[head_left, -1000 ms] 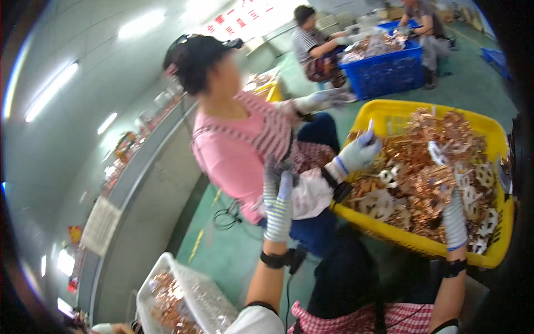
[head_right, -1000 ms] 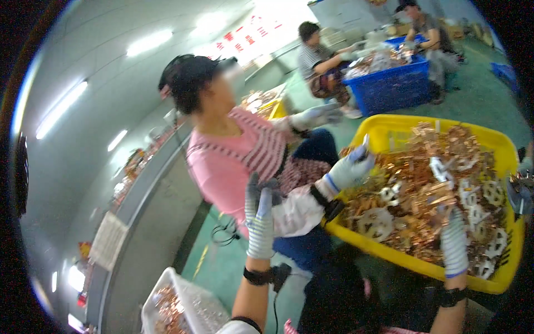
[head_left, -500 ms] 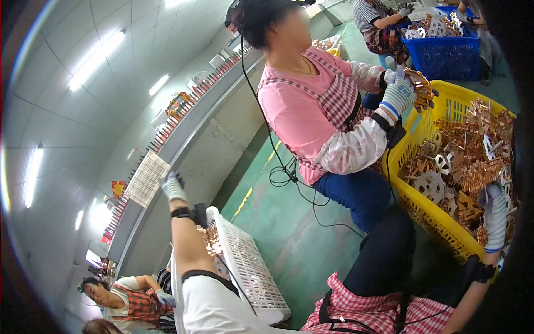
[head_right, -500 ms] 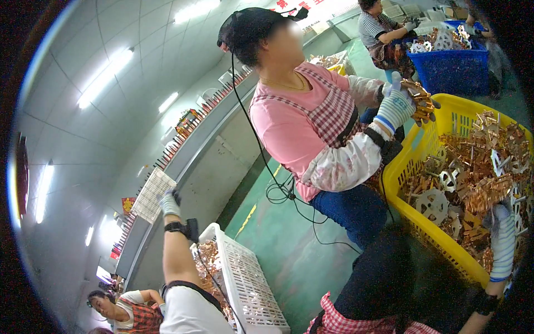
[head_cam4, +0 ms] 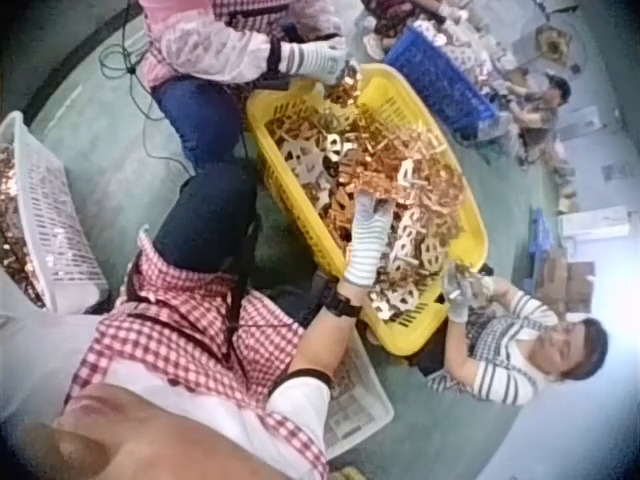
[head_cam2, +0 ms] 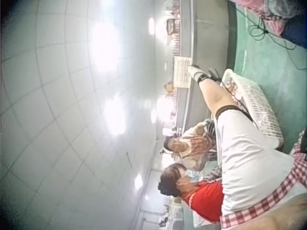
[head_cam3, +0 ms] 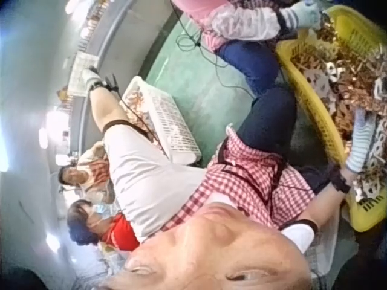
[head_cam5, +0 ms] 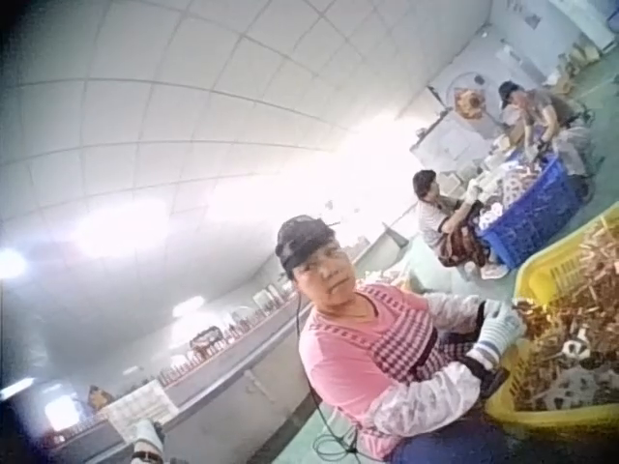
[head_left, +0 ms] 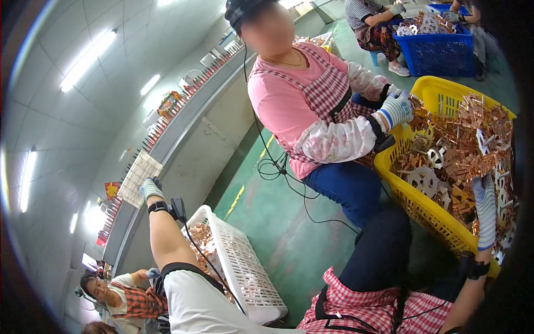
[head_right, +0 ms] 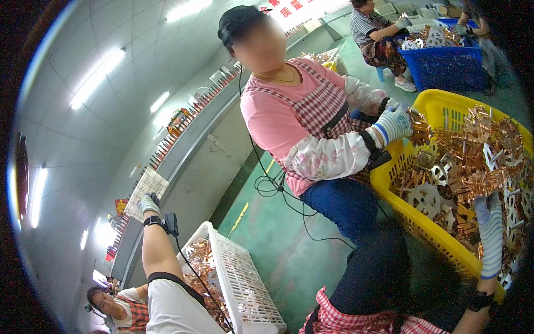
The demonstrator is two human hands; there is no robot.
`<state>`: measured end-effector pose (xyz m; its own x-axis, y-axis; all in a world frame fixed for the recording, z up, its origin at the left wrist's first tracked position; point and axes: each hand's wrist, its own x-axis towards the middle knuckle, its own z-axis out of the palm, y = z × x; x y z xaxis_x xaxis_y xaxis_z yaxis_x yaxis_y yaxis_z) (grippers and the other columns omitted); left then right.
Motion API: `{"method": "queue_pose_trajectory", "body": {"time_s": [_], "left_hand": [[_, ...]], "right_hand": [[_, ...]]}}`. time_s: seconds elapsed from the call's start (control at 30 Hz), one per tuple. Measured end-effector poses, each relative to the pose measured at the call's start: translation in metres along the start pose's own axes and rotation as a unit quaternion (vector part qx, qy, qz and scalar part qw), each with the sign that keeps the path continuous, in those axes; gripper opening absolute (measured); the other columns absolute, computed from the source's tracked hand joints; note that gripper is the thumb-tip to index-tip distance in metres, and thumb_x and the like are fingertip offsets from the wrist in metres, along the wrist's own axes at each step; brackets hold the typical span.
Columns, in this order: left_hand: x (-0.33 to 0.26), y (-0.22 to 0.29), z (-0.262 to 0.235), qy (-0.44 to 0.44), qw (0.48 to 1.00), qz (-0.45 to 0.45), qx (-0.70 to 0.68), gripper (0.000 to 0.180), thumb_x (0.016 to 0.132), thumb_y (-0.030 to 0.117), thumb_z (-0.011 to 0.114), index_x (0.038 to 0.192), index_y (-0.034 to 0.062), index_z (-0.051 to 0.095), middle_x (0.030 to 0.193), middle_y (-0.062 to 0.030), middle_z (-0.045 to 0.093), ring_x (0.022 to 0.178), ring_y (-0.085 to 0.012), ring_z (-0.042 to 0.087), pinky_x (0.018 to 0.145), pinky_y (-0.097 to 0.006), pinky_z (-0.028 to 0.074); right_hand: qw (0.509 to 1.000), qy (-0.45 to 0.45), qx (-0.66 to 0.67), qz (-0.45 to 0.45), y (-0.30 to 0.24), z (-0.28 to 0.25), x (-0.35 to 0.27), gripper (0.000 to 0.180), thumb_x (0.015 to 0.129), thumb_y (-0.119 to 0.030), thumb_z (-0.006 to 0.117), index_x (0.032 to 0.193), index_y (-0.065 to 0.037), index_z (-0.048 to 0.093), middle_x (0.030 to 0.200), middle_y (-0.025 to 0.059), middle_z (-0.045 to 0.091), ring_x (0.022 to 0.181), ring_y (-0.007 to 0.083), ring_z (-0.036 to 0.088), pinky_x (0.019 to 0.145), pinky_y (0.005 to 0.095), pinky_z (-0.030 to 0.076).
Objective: Sorting and inspecting metal stamped parts from a large yellow bin on a factory floor.
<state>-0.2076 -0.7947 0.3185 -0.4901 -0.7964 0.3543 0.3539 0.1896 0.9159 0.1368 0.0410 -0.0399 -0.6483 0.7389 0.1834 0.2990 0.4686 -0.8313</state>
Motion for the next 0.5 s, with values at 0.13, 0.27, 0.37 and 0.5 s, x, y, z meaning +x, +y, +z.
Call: {"method": "queue_pose_trajectory", "body": {"time_s": [0.13,0.27,0.37,0.5], "left_hand": [[-0.058,0.011,0.058,-0.074,0.982,0.173,0.026,0.025,0.090,0.019,0.056,0.108,0.0037,0.053,0.068,-0.0046,0.060,0.049,-0.0116,0.052,0.042,-0.024,0.038],[-0.336,0.013,0.152,-0.529,0.828,0.185,-0.035,0.034,0.093,0.020,0.052,0.120,-0.0026,0.053,0.077,-0.0062,0.062,0.059,-0.0127,0.056,0.051,-0.025,0.043],[-0.471,0.003,0.140,-0.741,0.664,-0.021,-0.095,0.031,0.094,0.014,0.049,0.122,-0.0007,0.052,0.101,-0.0101,0.060,0.090,-0.0188,0.058,0.075,-0.027,0.047],[-0.625,-0.015,0.168,-0.841,0.528,-0.020,-0.114,0.048,0.095,0.013,0.048,0.140,0.0038,0.032,0.121,-0.0055,0.050,0.107,-0.0123,0.048,0.096,-0.022,0.036]], "right_hand": [[0.976,-0.012,-0.198,-0.090,0.050,-0.015,-0.007,0.050,0.098,-0.026,0.042,0.138,0.002,0.032,0.140,0.0138,0.039,0.127,0.0259,0.040,0.104,0.0327,0.035],[0.990,0.019,0.117,-0.072,0.078,-0.051,-0.079,0.045,0.101,-0.024,0.022,0.142,-0.008,0.028,0.145,0.0105,0.033,0.136,0.0305,0.024,0.113,0.0504,0.016],[0.968,-0.053,0.243,0.033,-0.059,-0.008,-0.041,0.068,0.089,-0.065,0.037,0.099,0.000,0.055,0.090,0.0107,0.061,0.085,0.0222,0.057,0.078,0.0324,0.046],[0.880,-0.252,0.397,-0.062,-0.070,-0.015,-0.027,0.076,0.077,-0.081,0.032,0.072,-0.007,0.054,0.057,0.0037,0.049,0.052,0.0159,0.046,0.051,0.0280,0.035]]}}
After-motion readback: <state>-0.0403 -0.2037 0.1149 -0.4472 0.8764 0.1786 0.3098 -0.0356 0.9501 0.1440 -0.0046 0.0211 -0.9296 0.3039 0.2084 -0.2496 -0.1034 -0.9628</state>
